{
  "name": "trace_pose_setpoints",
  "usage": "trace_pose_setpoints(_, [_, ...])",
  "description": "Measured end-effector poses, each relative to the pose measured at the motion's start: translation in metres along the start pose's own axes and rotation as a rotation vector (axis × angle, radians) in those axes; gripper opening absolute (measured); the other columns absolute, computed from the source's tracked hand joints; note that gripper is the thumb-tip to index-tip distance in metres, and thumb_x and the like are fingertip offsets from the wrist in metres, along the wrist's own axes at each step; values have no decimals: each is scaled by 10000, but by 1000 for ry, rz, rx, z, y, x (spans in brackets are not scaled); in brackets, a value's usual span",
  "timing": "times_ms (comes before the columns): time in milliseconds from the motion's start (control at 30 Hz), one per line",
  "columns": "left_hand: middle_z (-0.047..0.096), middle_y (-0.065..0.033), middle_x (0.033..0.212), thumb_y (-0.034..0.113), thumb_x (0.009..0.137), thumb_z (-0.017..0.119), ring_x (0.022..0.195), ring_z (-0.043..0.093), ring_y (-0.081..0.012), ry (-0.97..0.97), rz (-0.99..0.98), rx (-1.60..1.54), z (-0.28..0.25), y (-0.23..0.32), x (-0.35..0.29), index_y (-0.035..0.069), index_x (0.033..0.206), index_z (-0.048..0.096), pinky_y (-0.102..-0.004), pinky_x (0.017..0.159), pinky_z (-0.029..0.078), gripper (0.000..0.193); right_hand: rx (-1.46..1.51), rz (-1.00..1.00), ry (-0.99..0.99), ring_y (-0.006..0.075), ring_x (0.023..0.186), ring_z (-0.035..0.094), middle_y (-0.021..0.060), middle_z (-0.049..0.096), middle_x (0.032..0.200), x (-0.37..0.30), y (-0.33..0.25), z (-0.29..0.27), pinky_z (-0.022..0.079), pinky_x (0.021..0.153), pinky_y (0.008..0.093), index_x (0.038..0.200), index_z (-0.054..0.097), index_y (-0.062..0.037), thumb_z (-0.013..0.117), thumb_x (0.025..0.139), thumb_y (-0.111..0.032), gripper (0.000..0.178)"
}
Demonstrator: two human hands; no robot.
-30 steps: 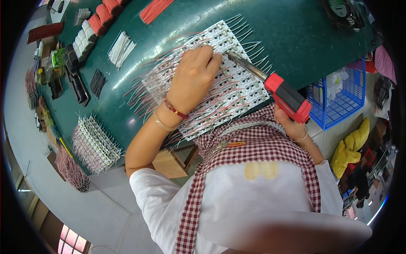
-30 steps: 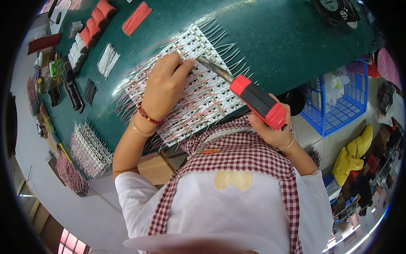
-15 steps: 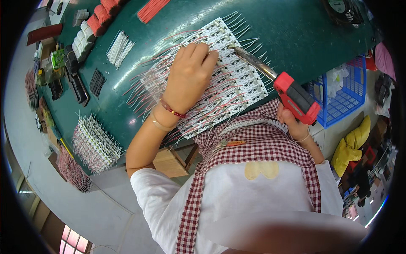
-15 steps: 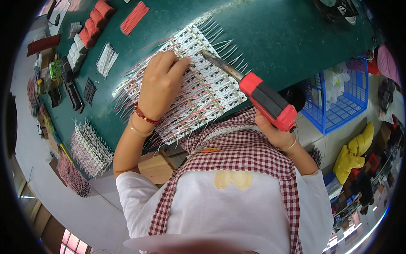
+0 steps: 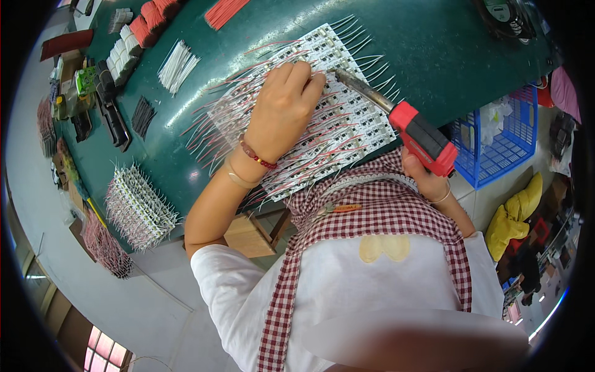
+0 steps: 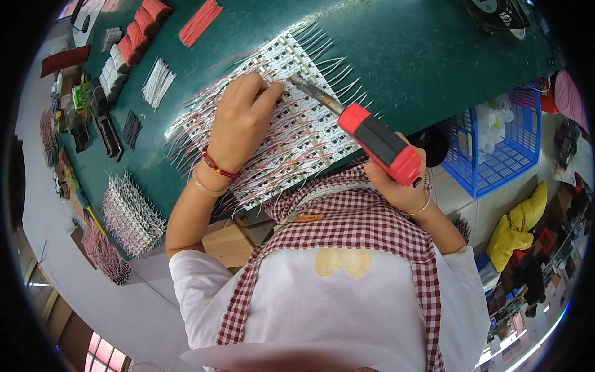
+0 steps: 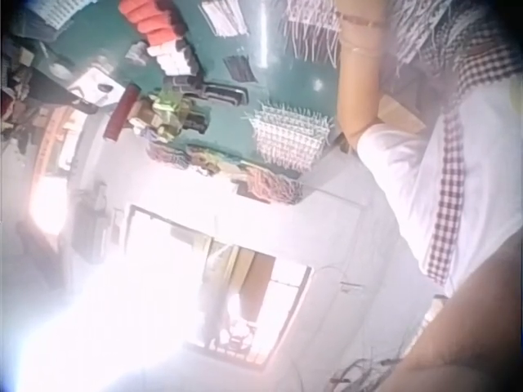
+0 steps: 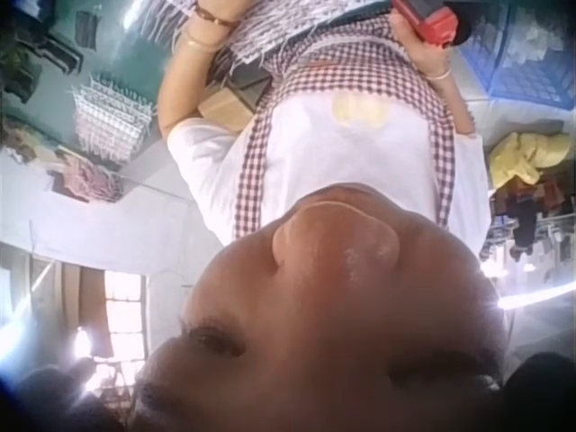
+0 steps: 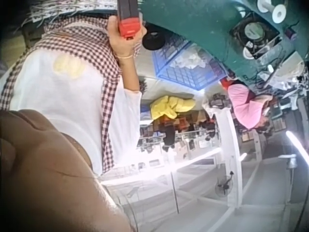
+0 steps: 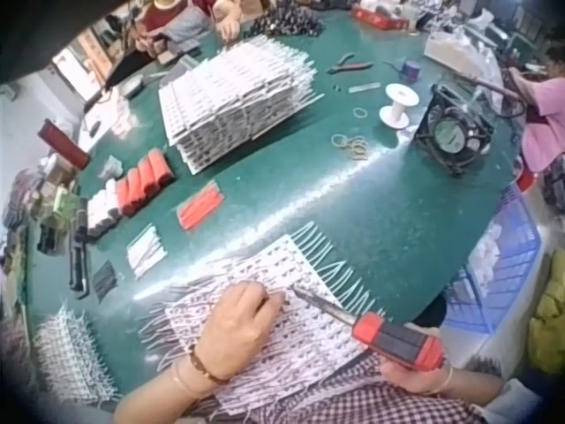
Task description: The person solders red and white wires onto an electronic component grid using a soldering iron gun and solder from a spool.
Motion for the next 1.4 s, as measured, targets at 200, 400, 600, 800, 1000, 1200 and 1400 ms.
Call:
trace_pose_setpoints(200, [469, -92, 770, -27, 709, 624, 726, 524, -244, -1, 6, -4, 0, 1, 0, 21, 937, 632, -352, 651, 448, 234, 53, 43, 34, 163, 719, 624, 73, 657, 822, -3, -6, -1, 492, 650, 283, 972, 657, -8, 680, 824, -98, 175])
trace_pose_setpoints(400, [472, -82, 764, -15, 704, 628, 719, 520, -240, -20, 39, 15, -3, 0, 3, 33, 932, 632, -350, 631, 433, 233, 78, -4, 50, 148, 753, 616, 59, 656, 855, -6, -4, -1, 494, 685, 286, 1010, 651, 5, 652, 856, -98, 185])
trace_pose_setpoints(600, [469, -70, 737, -10, 692, 627, 691, 505, -233, 30, 69, 17, -7, 7, 1, 42, 927, 644, -349, 611, 417, 241, 287, 62, 19, 141, 804, 620, 62, 659, 901, -16, 0, -2, 491, 710, 287, 1036, 648, 2, 644, 868, -105, 199])
trace_pose_setpoints(800, [460, -70, 726, -17, 691, 629, 676, 498, -230, 17, 32, -21, -1, 8, -5, 44, 922, 656, -348, 613, 418, 240, -7, -54, -75, 148, 678, 562, 57, 589, 771, -19, 8, -6, 447, 610, 268, 1080, 574, -14, 609, 895, -214, 275])
trace_pose_setpoints(1000, [453, -75, 721, -26, 704, 635, 675, 501, -233, 14, 24, -14, 1, 10, -4, 44, 917, 657, -348, 613, 427, 226, -37, -7, -14, 213, 689, 618, 73, 631, 798, -14, -1, -2, 476, 620, 301, 906, 658, -41, 679, 809, -146, 144])
trace_pose_setpoints(1200, [461, -78, 738, 4, 723, 623, 692, 516, -234, -5, -18, -5, 0, 15, -4, 38, 905, 638, -349, 616, 432, 186, -21, -107, -90, 98, 620, 484, 44, 532, 721, -11, -3, -4, 407, 574, 242, 974, 549, 5, 557, 945, -310, 316])
trace_pose_setpoints(1400, [471, -82, 754, 23, 739, 600, 702, 528, -231, -21, -69, -6, 1, 17, -5, 35, 895, 623, -347, 631, 437, 157, -19, -126, -93, 100, 623, 486, 42, 533, 713, -9, -5, -4, 401, 576, 242, 953, 550, 3, 550, 944, -311, 315])
Point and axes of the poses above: each hand's wrist, its own x-axis towards the middle knuckle, its own z-axis out of the palm, y = z × x, the point moved 3 cm from there along x, towards the middle knuckle
